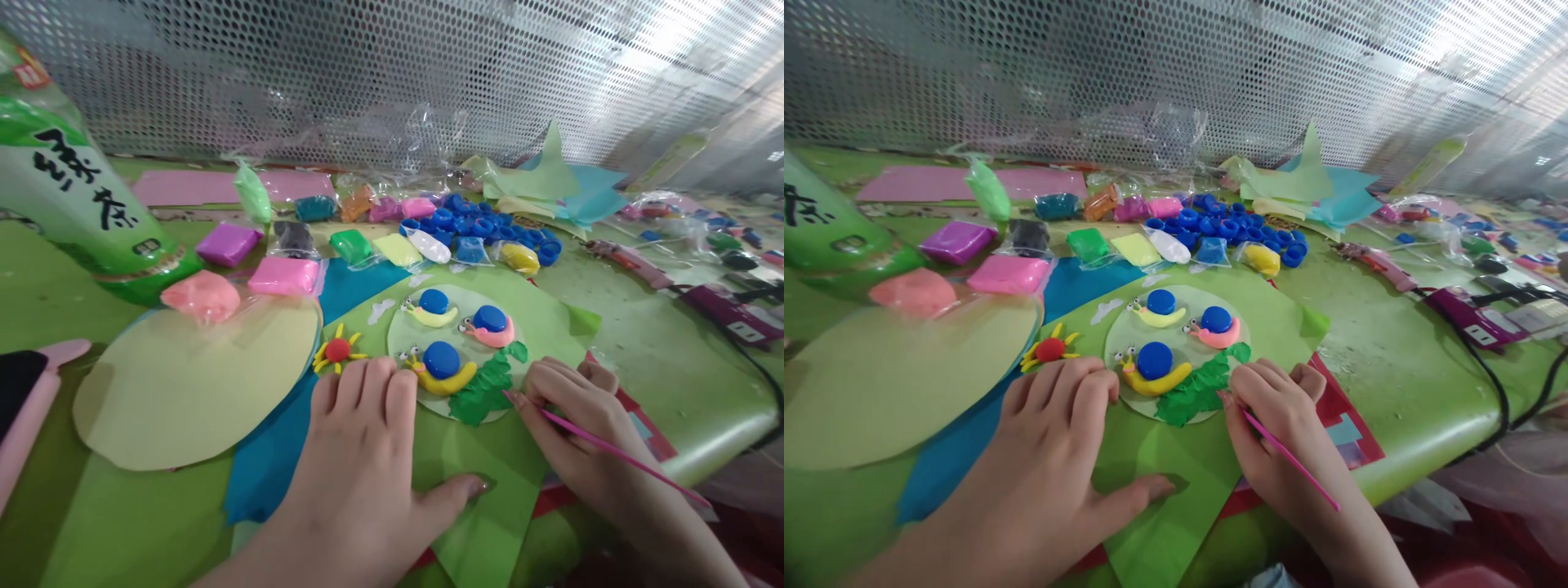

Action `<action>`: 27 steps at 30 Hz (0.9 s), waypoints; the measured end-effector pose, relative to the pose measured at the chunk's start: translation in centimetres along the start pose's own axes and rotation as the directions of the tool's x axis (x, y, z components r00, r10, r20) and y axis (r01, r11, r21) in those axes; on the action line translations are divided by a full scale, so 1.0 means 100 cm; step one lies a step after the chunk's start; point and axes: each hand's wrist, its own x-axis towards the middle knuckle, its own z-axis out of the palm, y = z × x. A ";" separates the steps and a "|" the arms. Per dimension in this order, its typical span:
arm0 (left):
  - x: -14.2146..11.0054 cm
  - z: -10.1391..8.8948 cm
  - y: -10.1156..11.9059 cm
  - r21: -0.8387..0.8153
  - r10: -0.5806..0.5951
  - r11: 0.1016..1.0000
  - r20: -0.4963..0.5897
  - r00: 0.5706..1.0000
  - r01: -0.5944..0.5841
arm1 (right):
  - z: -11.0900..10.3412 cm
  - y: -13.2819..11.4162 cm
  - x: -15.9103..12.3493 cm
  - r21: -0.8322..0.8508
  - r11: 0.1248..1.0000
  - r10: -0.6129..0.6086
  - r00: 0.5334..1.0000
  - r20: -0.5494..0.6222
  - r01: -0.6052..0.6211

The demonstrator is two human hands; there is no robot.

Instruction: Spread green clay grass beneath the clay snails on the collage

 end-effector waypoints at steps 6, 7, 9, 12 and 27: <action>0.000 0.000 0.000 -0.002 -0.009 1.000 -0.014 1.000 0.009 | -0.001 0.005 -0.006 0.080 0.995 0.055 0.997 -0.048 -0.052; 0.000 -0.001 0.000 -0.004 -0.011 1.000 -0.013 1.000 0.011 | -0.001 0.006 -0.007 0.117 0.991 0.067 0.997 -0.043 -0.062; -0.001 0.000 0.001 -0.006 -0.018 1.000 -0.013 1.000 0.018 | -0.001 0.006 -0.007 0.171 0.983 0.065 0.998 -0.010 -0.062; -0.002 0.000 0.001 -0.004 -0.027 1.000 -0.010 1.000 0.027 | -0.001 0.005 -0.005 0.169 0.986 0.003 0.998 0.056 -0.012; -0.001 -0.001 0.000 -0.008 -0.004 1.000 -0.009 1.000 0.004 | -0.004 0.005 0.000 0.076 0.995 -0.069 0.989 0.133 0.060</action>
